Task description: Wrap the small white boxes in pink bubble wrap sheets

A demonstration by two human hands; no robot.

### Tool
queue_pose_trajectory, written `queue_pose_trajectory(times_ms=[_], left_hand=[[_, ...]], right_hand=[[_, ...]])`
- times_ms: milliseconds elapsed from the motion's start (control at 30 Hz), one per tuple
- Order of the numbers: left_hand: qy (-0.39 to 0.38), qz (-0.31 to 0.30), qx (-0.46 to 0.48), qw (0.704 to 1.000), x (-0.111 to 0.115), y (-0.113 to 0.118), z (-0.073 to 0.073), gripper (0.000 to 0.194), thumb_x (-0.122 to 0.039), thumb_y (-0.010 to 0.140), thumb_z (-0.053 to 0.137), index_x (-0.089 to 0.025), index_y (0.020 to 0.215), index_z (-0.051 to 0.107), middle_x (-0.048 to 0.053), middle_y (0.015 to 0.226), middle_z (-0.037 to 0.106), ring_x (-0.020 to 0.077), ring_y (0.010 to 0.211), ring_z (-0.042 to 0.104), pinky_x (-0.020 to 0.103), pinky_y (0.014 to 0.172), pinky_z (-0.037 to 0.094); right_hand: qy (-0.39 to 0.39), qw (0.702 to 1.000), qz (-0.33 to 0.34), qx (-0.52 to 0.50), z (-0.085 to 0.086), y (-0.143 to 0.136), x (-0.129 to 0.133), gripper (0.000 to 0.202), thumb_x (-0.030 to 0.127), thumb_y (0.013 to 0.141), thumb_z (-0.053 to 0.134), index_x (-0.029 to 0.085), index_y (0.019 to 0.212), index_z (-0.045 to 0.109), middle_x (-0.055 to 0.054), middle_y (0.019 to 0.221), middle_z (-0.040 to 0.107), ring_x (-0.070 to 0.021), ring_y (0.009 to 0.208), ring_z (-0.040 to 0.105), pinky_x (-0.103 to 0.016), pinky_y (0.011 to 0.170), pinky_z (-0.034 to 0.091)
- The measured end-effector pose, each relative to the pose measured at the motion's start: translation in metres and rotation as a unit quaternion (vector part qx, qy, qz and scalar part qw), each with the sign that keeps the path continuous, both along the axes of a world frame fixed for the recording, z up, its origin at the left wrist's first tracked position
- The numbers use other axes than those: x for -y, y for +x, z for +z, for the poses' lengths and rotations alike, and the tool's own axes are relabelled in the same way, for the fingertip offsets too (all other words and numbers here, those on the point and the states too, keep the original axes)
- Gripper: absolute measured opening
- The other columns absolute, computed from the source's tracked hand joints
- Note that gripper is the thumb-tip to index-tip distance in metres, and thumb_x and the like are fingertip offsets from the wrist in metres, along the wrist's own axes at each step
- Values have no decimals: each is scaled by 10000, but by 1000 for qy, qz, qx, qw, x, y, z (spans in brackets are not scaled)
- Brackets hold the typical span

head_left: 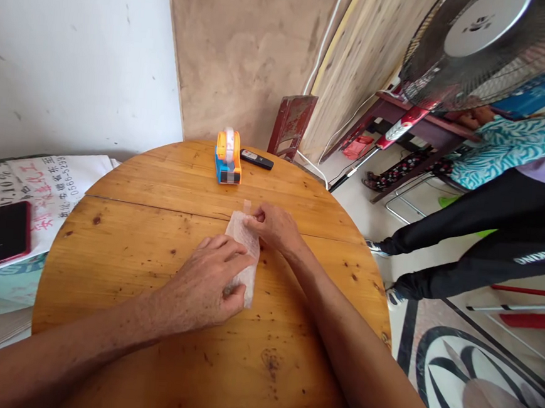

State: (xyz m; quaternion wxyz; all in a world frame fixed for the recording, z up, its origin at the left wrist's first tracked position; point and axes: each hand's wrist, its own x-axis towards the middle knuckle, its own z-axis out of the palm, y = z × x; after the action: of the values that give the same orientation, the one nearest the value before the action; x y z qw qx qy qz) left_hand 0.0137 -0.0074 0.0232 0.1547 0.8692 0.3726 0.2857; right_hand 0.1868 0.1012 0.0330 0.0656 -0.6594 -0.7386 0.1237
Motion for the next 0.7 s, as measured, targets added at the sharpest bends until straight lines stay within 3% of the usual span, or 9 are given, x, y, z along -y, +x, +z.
queue_pose_trajectory(times_ms=[167,400,567,700], left_hand=[[4,-1,-1,1000,0,0,-2,326,-136,775,563,-159,1086,658,91,1134,670,274,1056,540,456,912,462],[-4,-4,3,1000,0,-1,-1,317,-143,787,552,-167,1084,661,88,1118,675,274,1037,540,453,899,457],[-11,-4,2,1000,0,-1,0,324,-145,782,551,-172,1086,659,83,1106,677,276,1038,541,447,895,455],[-19,-2,-6,1000,0,-1,0,280,-147,787,547,-175,1040,664,83,1101,680,278,1038,544,450,890,451]], right_hand=[[-30,998,0,-51,-2,-1,-4,129,304,751,679,184,785,646,-6,758,669,-139,676,540,-244,572,282],[3,991,13,-130,-8,2,-1,113,191,700,650,180,651,549,27,663,586,-115,626,482,-235,554,276],[16,970,25,-241,-16,9,-4,147,231,691,647,192,674,507,41,652,545,-113,617,468,-229,564,311],[31,937,54,-344,-31,11,-10,188,228,668,625,204,818,515,51,693,542,-116,632,484,-228,594,369]])
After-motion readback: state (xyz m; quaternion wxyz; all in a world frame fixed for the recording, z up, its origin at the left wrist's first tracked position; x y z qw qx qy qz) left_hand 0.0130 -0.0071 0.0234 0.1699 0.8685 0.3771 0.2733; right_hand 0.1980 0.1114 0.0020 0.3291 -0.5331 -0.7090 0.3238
